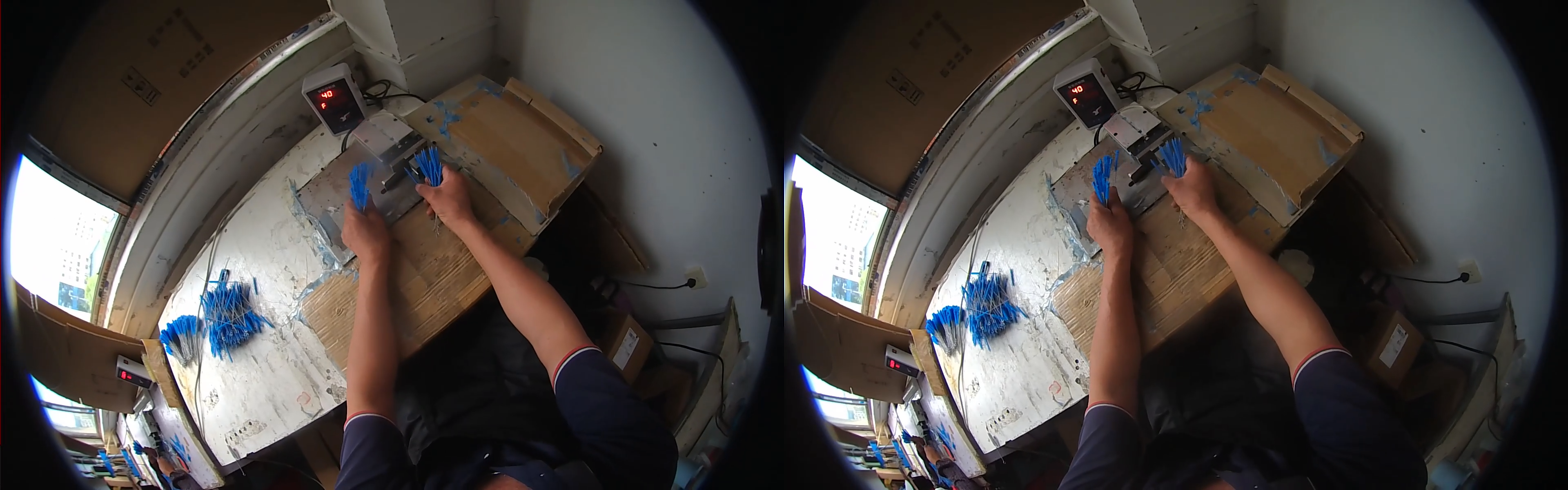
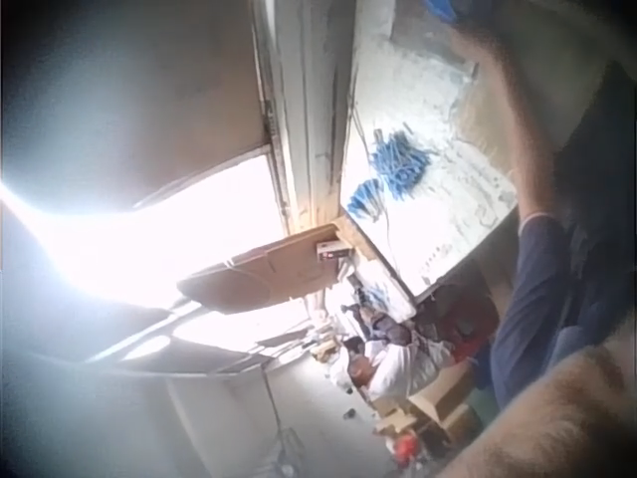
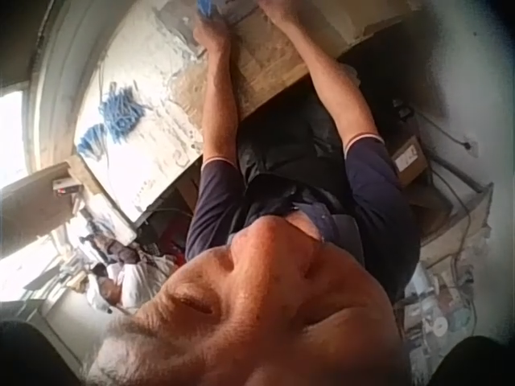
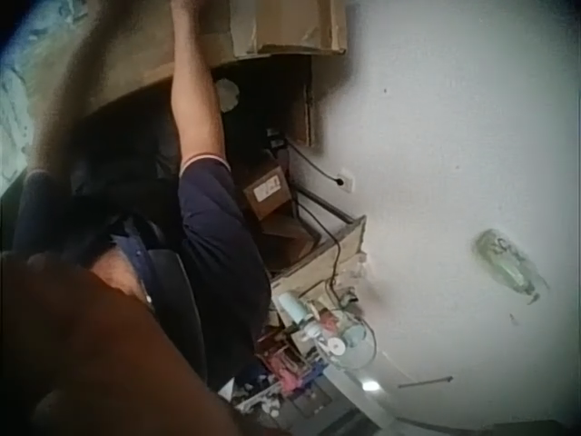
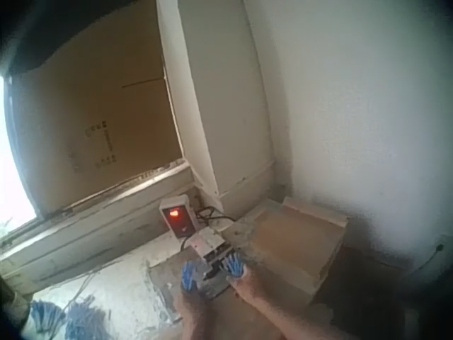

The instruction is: Using a machine to process and assemble bundles of blue synthetic filaments into component parts.

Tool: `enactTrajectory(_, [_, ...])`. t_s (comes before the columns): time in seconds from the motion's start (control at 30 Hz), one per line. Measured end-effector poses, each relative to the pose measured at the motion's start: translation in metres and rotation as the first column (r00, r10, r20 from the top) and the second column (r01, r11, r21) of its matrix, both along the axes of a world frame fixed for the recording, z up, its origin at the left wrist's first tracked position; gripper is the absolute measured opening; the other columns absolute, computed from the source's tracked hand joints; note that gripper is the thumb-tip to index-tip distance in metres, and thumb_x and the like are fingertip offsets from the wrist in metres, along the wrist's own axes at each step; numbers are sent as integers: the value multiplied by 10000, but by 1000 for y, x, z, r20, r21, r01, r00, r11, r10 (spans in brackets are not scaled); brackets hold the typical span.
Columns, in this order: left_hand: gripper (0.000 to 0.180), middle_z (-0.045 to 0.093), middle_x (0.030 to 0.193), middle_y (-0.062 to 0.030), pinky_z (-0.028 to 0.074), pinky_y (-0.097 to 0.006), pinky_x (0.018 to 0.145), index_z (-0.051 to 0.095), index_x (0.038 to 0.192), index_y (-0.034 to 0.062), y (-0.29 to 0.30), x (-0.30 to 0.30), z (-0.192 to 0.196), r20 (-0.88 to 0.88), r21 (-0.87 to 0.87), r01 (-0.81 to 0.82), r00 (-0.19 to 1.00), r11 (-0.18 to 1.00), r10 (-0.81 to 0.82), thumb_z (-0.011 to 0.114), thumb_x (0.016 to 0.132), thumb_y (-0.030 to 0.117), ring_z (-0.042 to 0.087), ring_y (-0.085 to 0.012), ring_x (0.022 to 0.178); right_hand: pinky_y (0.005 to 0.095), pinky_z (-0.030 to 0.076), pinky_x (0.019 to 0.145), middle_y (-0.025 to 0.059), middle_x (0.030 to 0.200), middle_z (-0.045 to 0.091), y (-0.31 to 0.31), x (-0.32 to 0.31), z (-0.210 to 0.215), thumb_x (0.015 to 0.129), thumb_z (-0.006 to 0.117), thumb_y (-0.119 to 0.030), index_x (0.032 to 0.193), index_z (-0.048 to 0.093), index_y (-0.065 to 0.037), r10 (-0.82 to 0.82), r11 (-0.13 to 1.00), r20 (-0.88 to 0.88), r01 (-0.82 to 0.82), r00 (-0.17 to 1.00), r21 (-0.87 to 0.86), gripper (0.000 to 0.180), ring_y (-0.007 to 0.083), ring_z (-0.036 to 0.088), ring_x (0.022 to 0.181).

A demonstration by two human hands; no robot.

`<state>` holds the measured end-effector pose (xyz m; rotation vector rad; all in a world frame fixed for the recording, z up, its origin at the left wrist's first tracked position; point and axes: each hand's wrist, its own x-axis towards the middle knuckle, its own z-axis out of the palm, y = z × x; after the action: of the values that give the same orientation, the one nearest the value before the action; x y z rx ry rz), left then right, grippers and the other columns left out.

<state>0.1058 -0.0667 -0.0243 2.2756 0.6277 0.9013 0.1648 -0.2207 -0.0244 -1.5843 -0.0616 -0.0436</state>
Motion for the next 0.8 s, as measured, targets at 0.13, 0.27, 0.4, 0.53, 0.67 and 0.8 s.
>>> enactTrajectory(0.13, [247,701,824,-209,506,-526,692,620,1006,77,0,0,2,-31,13,-26,999,1000,27,625,957,318,675,-440,788,332,488,402,75,664,597,5,6,-7,764,718,-90,860,563,-6,-58,998,17,57,998,30,201,180,599,459])
enactTrajectory(0.27, [254,703,821,-201,507,-525,686,623,1007,79,1,-1,2,-5,25,-21,1000,999,22,629,957,328,677,-436,779,348,486,405,86,647,596,13,11,-9,763,710,-89,841,548,-11,-138,990,24,139,990,-38,196,210,617,439])
enactTrajectory(0.4, [283,686,800,-220,493,-523,690,610,954,50,3,-1,2,18,-23,-29,999,999,29,607,972,332,665,-447,777,357,487,419,89,626,598,18,10,-8,766,706,-91,809,538,-18,-144,987,44,147,989,-59,188,216,615,430])
enactTrajectory(0.53, [289,682,805,-221,490,-526,698,599,958,47,2,0,3,4,-24,-38,999,999,38,602,976,335,660,-451,782,366,494,443,91,602,599,19,12,-8,768,708,-89,791,537,-27,-174,977,60,180,983,-114,183,220,633,448])
enactTrajectory(0.67, [282,676,827,-215,482,-527,718,581,958,41,3,0,2,40,-48,-15,999,999,17,594,982,322,650,-452,807,364,506,449,91,607,605,20,12,-8,769,721,-97,795,544,-21,-193,973,34,196,981,-123,194,224,649,471])
enactTrajectory(0.8, [228,655,984,-177,495,-492,773,599,1019,35,2,-1,5,57,20,2,998,1000,-3,624,957,253,640,-407,935,342,519,442,82,619,614,16,16,-12,794,731,-107,814,553,-15,-190,979,41,193,981,-69,202,204,646,478])
